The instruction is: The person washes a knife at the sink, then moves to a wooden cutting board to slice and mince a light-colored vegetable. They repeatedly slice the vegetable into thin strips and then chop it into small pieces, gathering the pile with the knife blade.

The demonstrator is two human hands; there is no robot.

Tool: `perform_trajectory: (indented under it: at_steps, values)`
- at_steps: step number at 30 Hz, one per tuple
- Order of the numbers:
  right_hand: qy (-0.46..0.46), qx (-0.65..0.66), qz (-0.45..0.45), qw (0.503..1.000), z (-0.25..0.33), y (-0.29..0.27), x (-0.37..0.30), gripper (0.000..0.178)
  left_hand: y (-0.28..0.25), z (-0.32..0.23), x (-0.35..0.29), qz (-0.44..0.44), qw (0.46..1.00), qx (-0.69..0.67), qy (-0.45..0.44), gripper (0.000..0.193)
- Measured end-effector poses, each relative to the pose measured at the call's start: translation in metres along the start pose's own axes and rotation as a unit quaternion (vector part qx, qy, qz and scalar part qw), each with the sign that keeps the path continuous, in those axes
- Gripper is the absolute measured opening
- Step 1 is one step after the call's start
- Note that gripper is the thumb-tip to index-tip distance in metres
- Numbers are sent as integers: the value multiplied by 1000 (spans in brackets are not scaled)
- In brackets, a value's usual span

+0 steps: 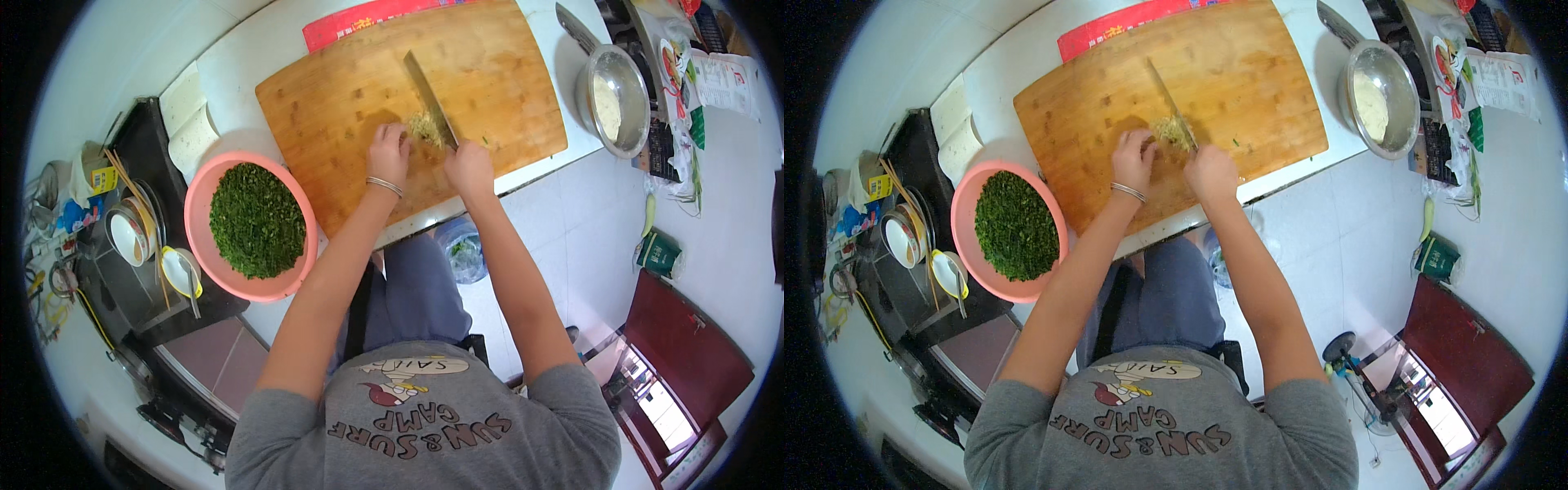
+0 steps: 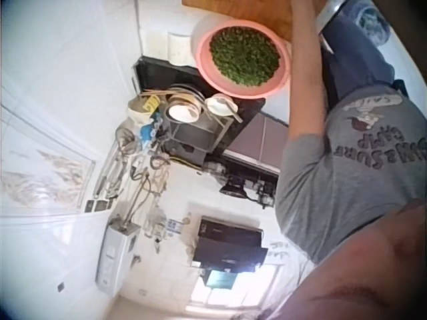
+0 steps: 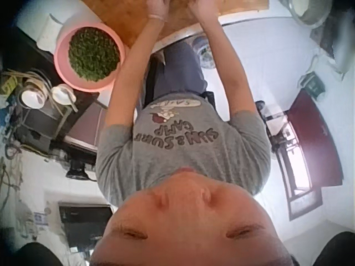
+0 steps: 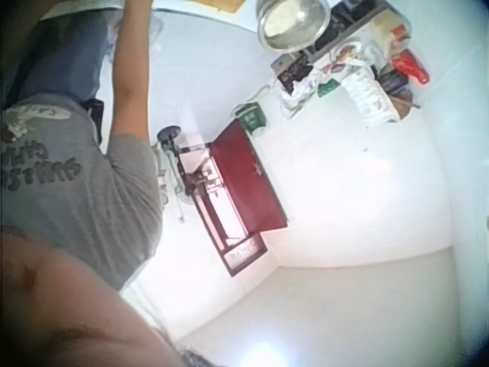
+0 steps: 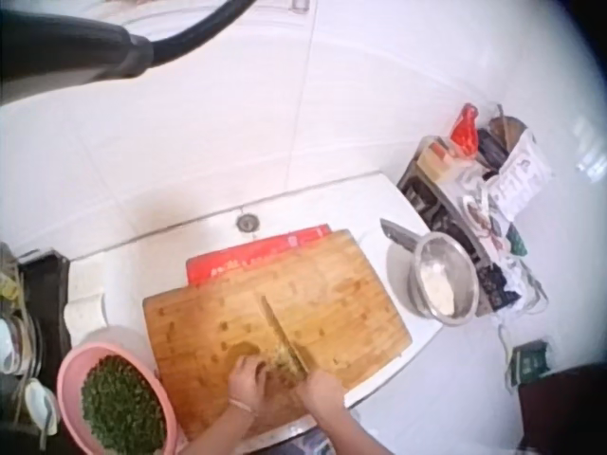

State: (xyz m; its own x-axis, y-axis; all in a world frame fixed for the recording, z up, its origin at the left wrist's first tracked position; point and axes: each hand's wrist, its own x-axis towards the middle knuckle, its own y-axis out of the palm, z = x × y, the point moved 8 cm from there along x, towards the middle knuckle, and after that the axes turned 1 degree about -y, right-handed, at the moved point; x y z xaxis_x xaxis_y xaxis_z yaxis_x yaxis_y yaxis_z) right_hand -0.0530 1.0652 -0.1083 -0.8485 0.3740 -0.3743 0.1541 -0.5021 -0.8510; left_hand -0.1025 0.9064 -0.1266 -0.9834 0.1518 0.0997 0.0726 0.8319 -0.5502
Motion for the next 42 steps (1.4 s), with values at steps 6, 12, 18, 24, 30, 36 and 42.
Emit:
perform_trajectory:
  at_steps: [6,12,18,24,30,36,42]
  values:
    - [-6,-3,-1,1000,7,-3,-3,22,-14,-2,-6,21,998,51,-2,21]
    - [2,-11,18,1000,10,-1,-4,22,-15,6,-21,59,996,47,-39,23]
    - [-1,-28,17,999,11,10,-6,18,-25,1,-34,72,994,81,-25,23]
    - [-30,-31,-6,999,11,19,-1,19,-31,-4,-39,85,993,77,-33,22]
    - [-18,-38,4,999,17,22,-9,22,-33,-3,-40,88,993,79,-15,27]
    - [21,-33,27,999,16,26,-17,23,-33,0,-41,109,989,92,-34,26]
    - [-1,-40,35,999,25,31,-18,20,-37,-2,-41,115,989,91,-33,26]
